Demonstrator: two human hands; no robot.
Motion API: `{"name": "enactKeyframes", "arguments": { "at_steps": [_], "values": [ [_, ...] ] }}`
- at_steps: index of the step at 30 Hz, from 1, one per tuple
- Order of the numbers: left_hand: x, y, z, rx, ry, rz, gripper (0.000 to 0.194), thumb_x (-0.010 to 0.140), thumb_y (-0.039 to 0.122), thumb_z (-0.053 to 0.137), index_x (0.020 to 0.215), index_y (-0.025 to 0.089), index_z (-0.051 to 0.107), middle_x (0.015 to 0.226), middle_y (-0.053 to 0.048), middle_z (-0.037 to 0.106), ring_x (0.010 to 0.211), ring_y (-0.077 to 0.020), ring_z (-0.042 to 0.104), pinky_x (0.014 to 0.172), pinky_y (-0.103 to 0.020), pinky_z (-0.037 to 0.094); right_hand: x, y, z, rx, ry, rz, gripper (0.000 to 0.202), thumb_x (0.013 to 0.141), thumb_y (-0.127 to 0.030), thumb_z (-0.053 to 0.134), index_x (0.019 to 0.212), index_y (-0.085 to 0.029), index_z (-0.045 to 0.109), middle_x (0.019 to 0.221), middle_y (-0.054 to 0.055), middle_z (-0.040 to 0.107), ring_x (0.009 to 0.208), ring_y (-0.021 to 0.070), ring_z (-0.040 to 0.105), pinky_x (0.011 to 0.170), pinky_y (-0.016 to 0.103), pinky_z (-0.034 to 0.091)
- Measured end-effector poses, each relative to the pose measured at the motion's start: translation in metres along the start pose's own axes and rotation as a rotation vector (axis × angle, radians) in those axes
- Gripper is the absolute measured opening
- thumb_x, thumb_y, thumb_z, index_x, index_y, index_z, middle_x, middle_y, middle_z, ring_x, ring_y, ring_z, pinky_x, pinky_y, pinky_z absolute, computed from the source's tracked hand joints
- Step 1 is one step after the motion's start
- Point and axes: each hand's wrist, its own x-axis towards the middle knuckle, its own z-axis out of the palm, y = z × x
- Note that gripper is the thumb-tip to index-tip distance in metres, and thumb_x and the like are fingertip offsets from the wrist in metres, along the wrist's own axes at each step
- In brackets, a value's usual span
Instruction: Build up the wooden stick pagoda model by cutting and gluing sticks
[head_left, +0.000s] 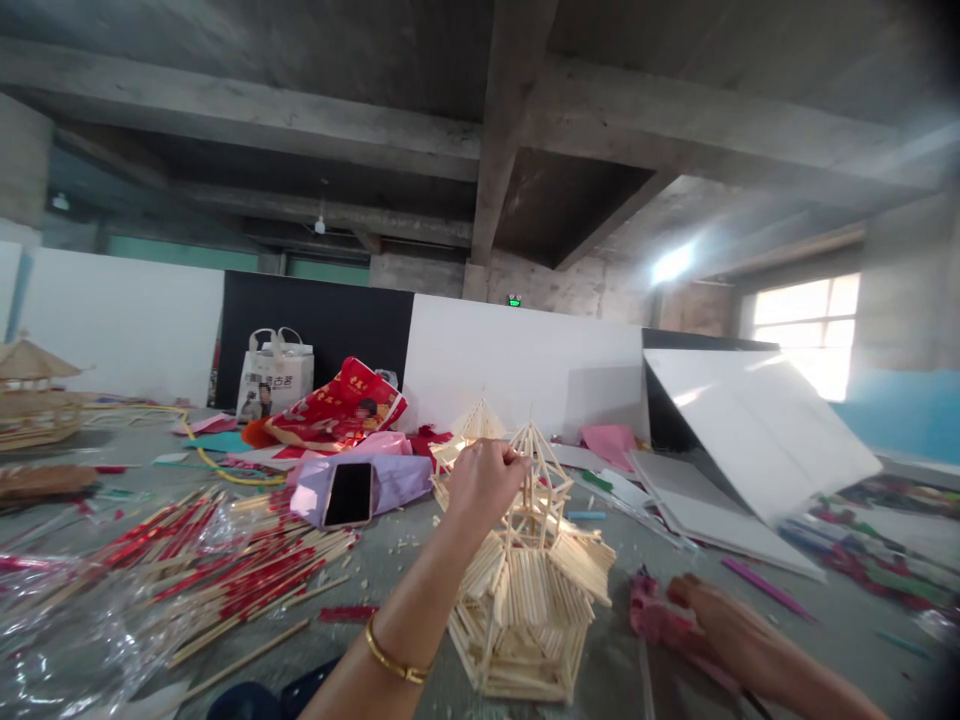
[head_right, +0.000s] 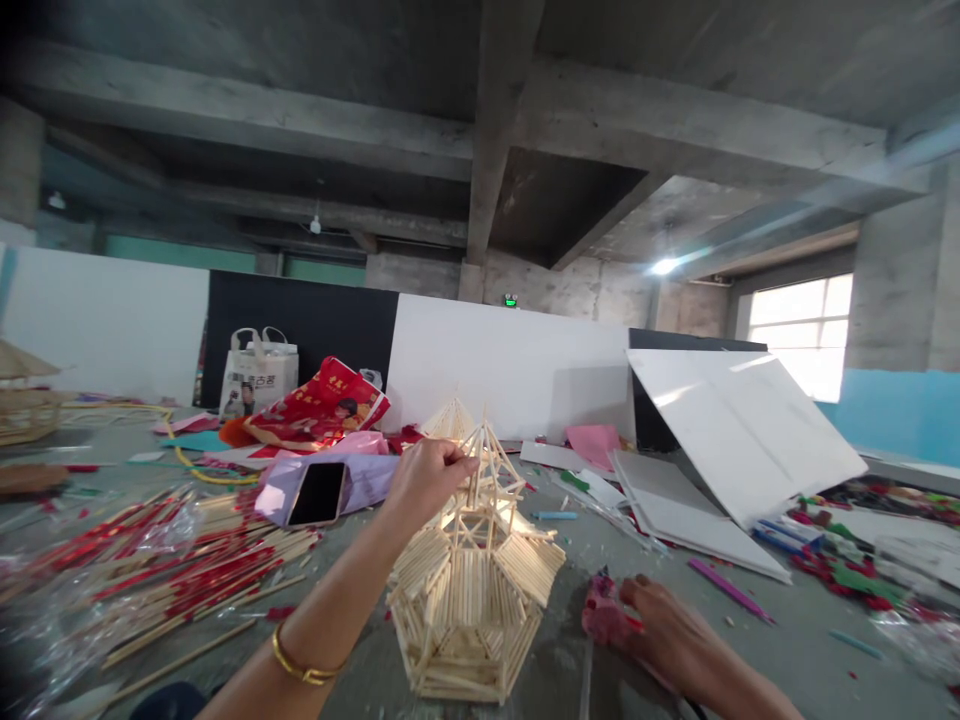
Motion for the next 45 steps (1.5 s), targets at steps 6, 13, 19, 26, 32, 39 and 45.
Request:
{"name": "enactKeyframes", "arguments": {
  "at_steps": [6, 13, 19, 26, 32, 39, 45],
  "values": [
    [-0.001, 0.002, 0.000, 0.008, -0.008, 0.005, 0.025, 0.070, 0.038, 0.055, 0.056, 0.019, 0.062, 0.052, 0.001, 0.058, 0.056, -0.0118, 0.052, 0.052, -0.023, 0.025, 0.025, -0.056, -0.052, -0.018, 0.031, 0.030, 0.023, 0.075, -0.040, 0.053, 0.087, -0.021, 0.059, 0.077, 0.004, 0.062, 0.068, 0.0196, 0.059, 0.063, 0.033, 0.045],
    [-0.001, 0.002, 0.001, 0.019, -0.008, 0.017, 0.026, 0.070, 0.036, 0.054, 0.053, 0.017, 0.060, 0.051, 0.000, 0.056, 0.055, -0.0110, 0.050, 0.052, -0.022, 0.024, 0.047, -0.139, -0.076, 0.028, 0.209, -0.264, 0.020, 0.083, -0.032, 0.051, 0.100, -0.023, 0.050, 0.095, 0.004, 0.057, 0.085, 0.0184, 0.055, 0.074, 0.034, 0.045],
    [-0.002, 0.002, 0.000, 0.019, -0.003, 0.021, 0.026, 0.070, 0.036, 0.054, 0.053, 0.017, 0.060, 0.048, 0.001, 0.053, 0.052, -0.0099, 0.048, 0.050, -0.022, 0.022, 0.070, -0.175, -0.068, -0.058, 0.281, -0.343, 0.020, 0.079, -0.026, 0.058, 0.095, -0.018, 0.049, 0.091, 0.005, 0.055, 0.086, 0.0217, 0.051, 0.075, 0.038, 0.042],
    [-0.004, 0.003, -0.001, 0.012, 0.000, 0.004, 0.024, 0.069, 0.036, 0.054, 0.056, 0.019, 0.063, 0.052, 0.000, 0.058, 0.055, -0.0113, 0.051, 0.051, -0.022, 0.023, 0.081, -0.183, -0.053, -0.105, 0.300, -0.325, 0.016, 0.078, -0.029, 0.057, 0.086, -0.017, 0.048, 0.085, 0.005, 0.051, 0.079, 0.0211, 0.049, 0.068, 0.034, 0.041],
    [-0.004, 0.003, -0.001, 0.024, -0.009, 0.002, 0.023, 0.070, 0.036, 0.053, 0.060, 0.019, 0.066, 0.054, -0.001, 0.061, 0.056, -0.0121, 0.052, 0.050, -0.023, 0.024, 0.084, -0.184, -0.054, -0.126, 0.311, -0.356, 0.014, 0.080, -0.028, 0.054, 0.088, -0.018, 0.048, 0.084, 0.005, 0.051, 0.078, 0.0206, 0.049, 0.067, 0.033, 0.039],
    [-0.004, 0.003, -0.001, 0.044, -0.013, 0.007, 0.024, 0.071, 0.036, 0.053, 0.063, 0.019, 0.068, 0.057, -0.002, 0.063, 0.058, -0.0125, 0.054, 0.051, -0.023, 0.025, 0.083, -0.186, -0.055, -0.112, 0.339, -0.375, 0.013, 0.079, -0.026, 0.053, 0.089, -0.019, 0.048, 0.084, 0.004, 0.051, 0.077, 0.0197, 0.049, 0.066, 0.032, 0.039],
    [-0.004, 0.003, 0.000, 0.060, -0.005, 0.028, 0.025, 0.072, 0.034, 0.051, 0.060, 0.018, 0.066, 0.054, -0.002, 0.061, 0.055, -0.0120, 0.052, 0.049, -0.023, 0.024, 0.083, -0.185, -0.056, -0.131, 0.293, -0.356, 0.013, 0.080, -0.027, 0.053, 0.088, -0.018, 0.047, 0.084, 0.004, 0.051, 0.077, 0.0200, 0.048, 0.067, 0.032, 0.038]
  ]
}}
